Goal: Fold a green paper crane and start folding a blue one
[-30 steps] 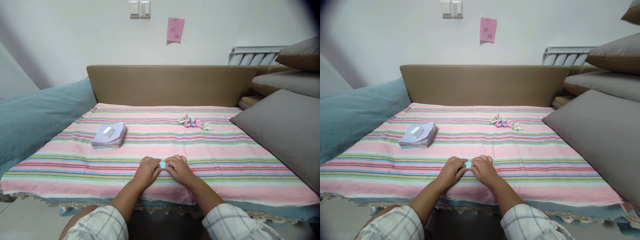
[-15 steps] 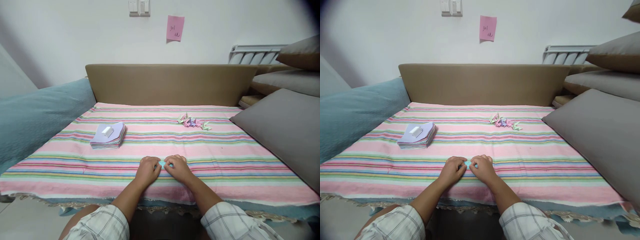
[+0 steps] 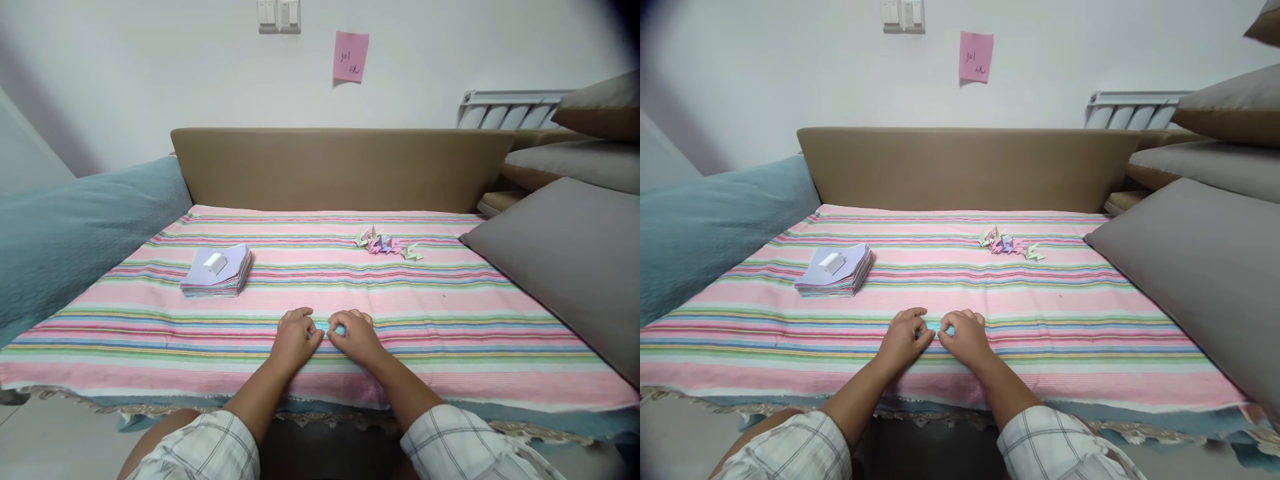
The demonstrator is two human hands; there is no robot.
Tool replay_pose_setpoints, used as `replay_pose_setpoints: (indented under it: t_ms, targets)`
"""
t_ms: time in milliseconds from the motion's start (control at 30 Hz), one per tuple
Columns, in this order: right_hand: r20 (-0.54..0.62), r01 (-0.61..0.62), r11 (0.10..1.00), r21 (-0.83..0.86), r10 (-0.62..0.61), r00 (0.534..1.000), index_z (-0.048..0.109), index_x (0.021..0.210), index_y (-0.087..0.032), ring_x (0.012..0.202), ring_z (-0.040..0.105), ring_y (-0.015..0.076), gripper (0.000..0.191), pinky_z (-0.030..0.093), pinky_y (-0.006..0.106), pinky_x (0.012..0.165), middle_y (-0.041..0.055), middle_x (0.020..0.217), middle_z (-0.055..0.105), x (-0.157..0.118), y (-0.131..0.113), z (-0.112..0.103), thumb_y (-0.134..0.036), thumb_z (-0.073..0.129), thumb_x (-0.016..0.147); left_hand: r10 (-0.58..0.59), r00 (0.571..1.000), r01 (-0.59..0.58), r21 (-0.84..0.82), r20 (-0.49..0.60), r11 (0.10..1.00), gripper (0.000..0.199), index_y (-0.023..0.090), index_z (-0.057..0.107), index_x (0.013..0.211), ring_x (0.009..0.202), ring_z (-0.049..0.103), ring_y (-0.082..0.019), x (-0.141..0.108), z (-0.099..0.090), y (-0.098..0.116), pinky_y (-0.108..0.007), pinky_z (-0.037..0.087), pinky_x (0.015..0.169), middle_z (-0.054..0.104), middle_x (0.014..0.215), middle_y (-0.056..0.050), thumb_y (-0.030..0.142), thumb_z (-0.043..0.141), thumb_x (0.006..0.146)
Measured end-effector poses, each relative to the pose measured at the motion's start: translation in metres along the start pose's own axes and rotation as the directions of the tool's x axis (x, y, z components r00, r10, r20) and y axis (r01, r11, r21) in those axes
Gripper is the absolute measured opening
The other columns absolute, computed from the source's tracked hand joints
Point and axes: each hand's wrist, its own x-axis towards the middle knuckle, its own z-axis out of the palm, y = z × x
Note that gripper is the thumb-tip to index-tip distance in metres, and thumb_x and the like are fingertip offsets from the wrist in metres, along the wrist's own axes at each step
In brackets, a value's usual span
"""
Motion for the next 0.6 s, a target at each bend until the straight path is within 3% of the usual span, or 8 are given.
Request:
replay_pose_setpoints:
  t_ms: [133,400,600]
  targets:
    - [0.019,-0.011,1.000,0.013,0.011,1.000,0.059,0.084,-0.025,0.092,0.053,0.0191,0.011,0.028,0.038,0.087,-0.0018,0.090,0.067,-0.0009,-0.0004,-0.0024,-0.027,0.058,0.073,-0.035,0.999,0.035,-0.007,0.019,0.999,0.014,0.018,0.062,0.061,0.102,0.055,-0.025,0.0001,-0.0019,-0.0001,-0.041,0.041,0.090,0.061,0.114,-0.008,0.025,0.065,0.072]
    - [0.036,0.010,1.000,0.008,-0.011,0.999,0.061,0.101,-0.030,0.100,0.051,0.0199,0.025,0.027,0.039,0.089,-0.0022,0.105,0.065,-0.0013,0.0002,-0.0024,-0.026,0.057,0.077,-0.032,0.999,0.032,-0.013,0.016,0.999,0.015,0.018,0.058,0.060,0.104,0.054,-0.025,-0.0003,-0.0003,-0.0002,-0.041,0.039,0.090,0.061,0.114,-0.008,0.023,0.065,0.072]
    - [0.075,0.029,0.999,-0.026,-0.027,0.997,0.064,0.101,-0.034,0.101,0.050,0.0204,0.025,0.027,0.040,0.088,-0.0027,0.108,0.064,-0.0008,0.0016,-0.0026,-0.028,0.056,0.079,-0.046,0.999,0.046,-0.163,0.007,0.986,0.017,0.020,0.053,0.079,0.094,0.056,-0.021,-0.0008,-0.0036,-0.0067,-0.036,0.042,0.083,0.065,0.101,-0.003,0.017,0.066,0.067]
